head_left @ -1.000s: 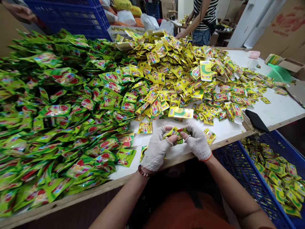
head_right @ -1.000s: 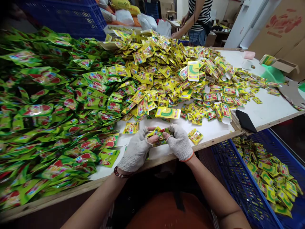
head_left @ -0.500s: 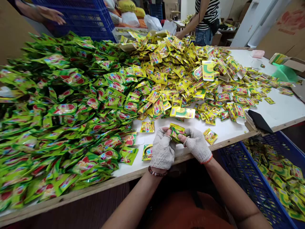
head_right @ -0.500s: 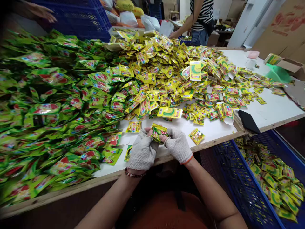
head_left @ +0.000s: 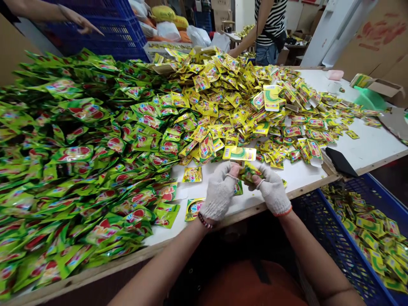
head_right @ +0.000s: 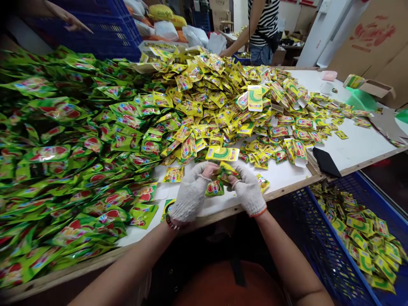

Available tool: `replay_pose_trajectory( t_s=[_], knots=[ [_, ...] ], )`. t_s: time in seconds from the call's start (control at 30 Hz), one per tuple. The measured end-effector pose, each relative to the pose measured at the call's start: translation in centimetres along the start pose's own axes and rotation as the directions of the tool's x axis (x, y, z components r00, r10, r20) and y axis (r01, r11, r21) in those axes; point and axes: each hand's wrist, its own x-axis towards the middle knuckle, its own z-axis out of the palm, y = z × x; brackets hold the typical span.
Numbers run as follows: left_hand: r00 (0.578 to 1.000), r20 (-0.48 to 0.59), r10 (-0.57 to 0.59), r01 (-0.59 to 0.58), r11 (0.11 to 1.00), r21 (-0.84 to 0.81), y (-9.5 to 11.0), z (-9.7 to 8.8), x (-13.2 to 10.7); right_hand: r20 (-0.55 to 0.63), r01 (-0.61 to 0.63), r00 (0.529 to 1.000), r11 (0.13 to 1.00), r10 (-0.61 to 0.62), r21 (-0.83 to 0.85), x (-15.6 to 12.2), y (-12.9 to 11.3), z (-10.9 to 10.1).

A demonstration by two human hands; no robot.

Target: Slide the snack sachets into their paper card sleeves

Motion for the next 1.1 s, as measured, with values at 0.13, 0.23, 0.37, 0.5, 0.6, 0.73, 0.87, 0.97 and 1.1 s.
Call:
replay_pose_trajectory(
  t_s=[0.13,0.23,0.37,0.5,0.6,0.73,0.87,0.97,1.1],
  knots=[
    [0.922,0.264,0.282,-0.385,0.614,0.689,-0.9,0.5,4.9,-0.175,-0.006,0.985,0.999,0.013,0.039,0.3,0.2,-2.5],
    [0.905,0.372,0.205,-0.425,0.437,0.792,-1.1,0.5,7.4,-0.209,0.087,0.973,0.994,-0.098,-0.06,0.1,-0.3,-4.1],
    [0.908,0.381,0.174,-0.413,0.525,0.744,-0.1,-0.7,6.9,-0.085,0.321,0.931,0.908,-0.354,-0.268,0.2,-1.6,-5.9],
    [0.848,0.52,0.103,-0.417,0.737,0.532,0.9,-2.3,4.2,0.084,0.268,0.963,0.949,-0.257,-0.165,1.1,-1.7,-5.7],
    [0.887,0.413,0.205,-0.442,0.634,0.635,0.7,-2.6,2.2,0.041,0.095,0.995,0.992,-0.092,-0.079,1.6,-0.8,-4.1],
    [0.9,0.353,0.255,-0.428,0.373,0.823,-0.1,-2.4,0.9,-0.001,0.044,0.999,0.998,-0.044,0.04,1.3,-0.1,-1.9],
    [0.908,0.346,0.236,-0.416,0.404,0.815,-0.5,-3.1,1.1,-0.02,0.042,0.999,0.994,-0.04,0.101,1.1,-0.4,-2.0],
    [0.884,0.407,0.229,-0.466,0.456,0.758,-0.7,-3.8,1.1,0.095,-0.015,0.995,1.0,0.014,0.004,1.3,-1.0,-3.0],
    [0.883,0.449,0.138,-0.456,0.481,0.748,-0.9,-3.8,0.9,0.183,0.072,0.983,0.97,-0.029,-0.232,1.6,-1.9,-3.9]
  ],
)
